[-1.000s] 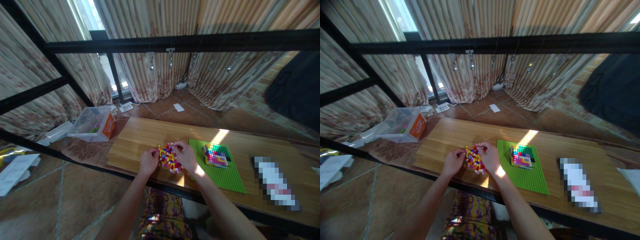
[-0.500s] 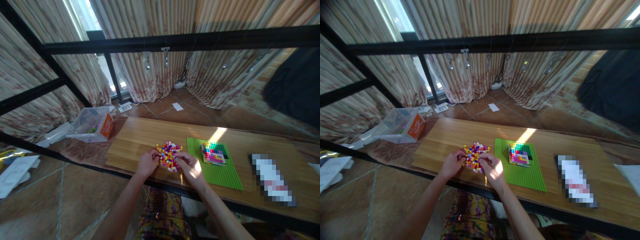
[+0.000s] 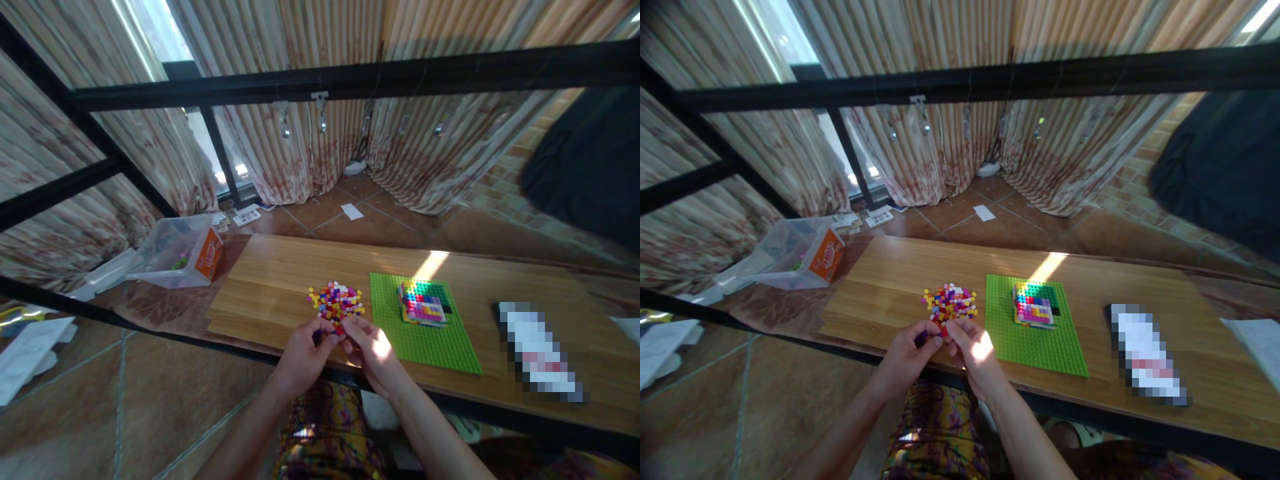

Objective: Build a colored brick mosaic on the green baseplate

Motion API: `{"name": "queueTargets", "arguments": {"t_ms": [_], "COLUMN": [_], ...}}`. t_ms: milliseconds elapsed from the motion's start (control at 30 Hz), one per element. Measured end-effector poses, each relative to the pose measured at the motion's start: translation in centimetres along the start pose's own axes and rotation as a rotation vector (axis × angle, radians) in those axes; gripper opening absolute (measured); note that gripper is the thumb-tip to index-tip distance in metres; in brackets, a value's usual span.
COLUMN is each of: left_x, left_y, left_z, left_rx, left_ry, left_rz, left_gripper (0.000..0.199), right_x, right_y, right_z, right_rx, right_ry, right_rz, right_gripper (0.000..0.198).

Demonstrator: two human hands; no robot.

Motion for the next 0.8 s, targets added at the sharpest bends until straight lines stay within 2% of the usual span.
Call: {"name": "queueTargets", "arguments": {"t_ms": [167,333,400,467,533,600,700,800], "left_x": [0.1,0.3,0.7,1.6,2.6,3.1,3.3,3.1], "left_y": [1.1,1.6,1.7,1.9,2.3,2.5,2.6,2.4], "left_z": [-1.2,-1.6,-1.9,-2.3,-2.8,-3.0,-2.7,-3.1], "left_rx": [0.023,-0.007,-0.013,0.010,0.054,0.088,0.110,0.145], "left_ry": [0.103,0.268,0.377,0.566,0.818,1.030,1.153,1.165], "left_rz": [0.021,0.070,0.121,0.237,0.367,0.435,0.455,0.479], "left_gripper": [0.013,0.013,0.013,0.014,0.017,0.017,0.016,0.017], "right_x": [-0.3,-1.2,-0.6,0.9,3.1,4.8,5.5,5.2], "right_y": [1.0,1.4,0.9,0.0,-1.0,-2.1,-3.7,-4.7], "right_z": [-0.1,0.5,1.0,2.1,3.1,3.9,4.7,4.8], "right_rx": [0.033,-0.007,-0.043,-0.112,-0.177,-0.205,-0.214,-0.182], "right_ry": [0.133,0.055,0.079,0.197,0.403,0.648,0.837,0.837], "right_rz": [0.079,0.041,0.074,0.170,0.314,0.415,0.434,0.413], "right_gripper": [0.037,0.038,0.038,0.038,0.037,0.034,0.034,0.036]}}
Point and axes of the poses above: each hand's wrist, its own y-axis away from the middle knuckle, its own z-axis out of the back of the hand, x = y × z, the point moved 7 cm from there along -y, towards the middle knuckle, and after that the axes turned 8 degrees about -y, right-handed, at the moved point
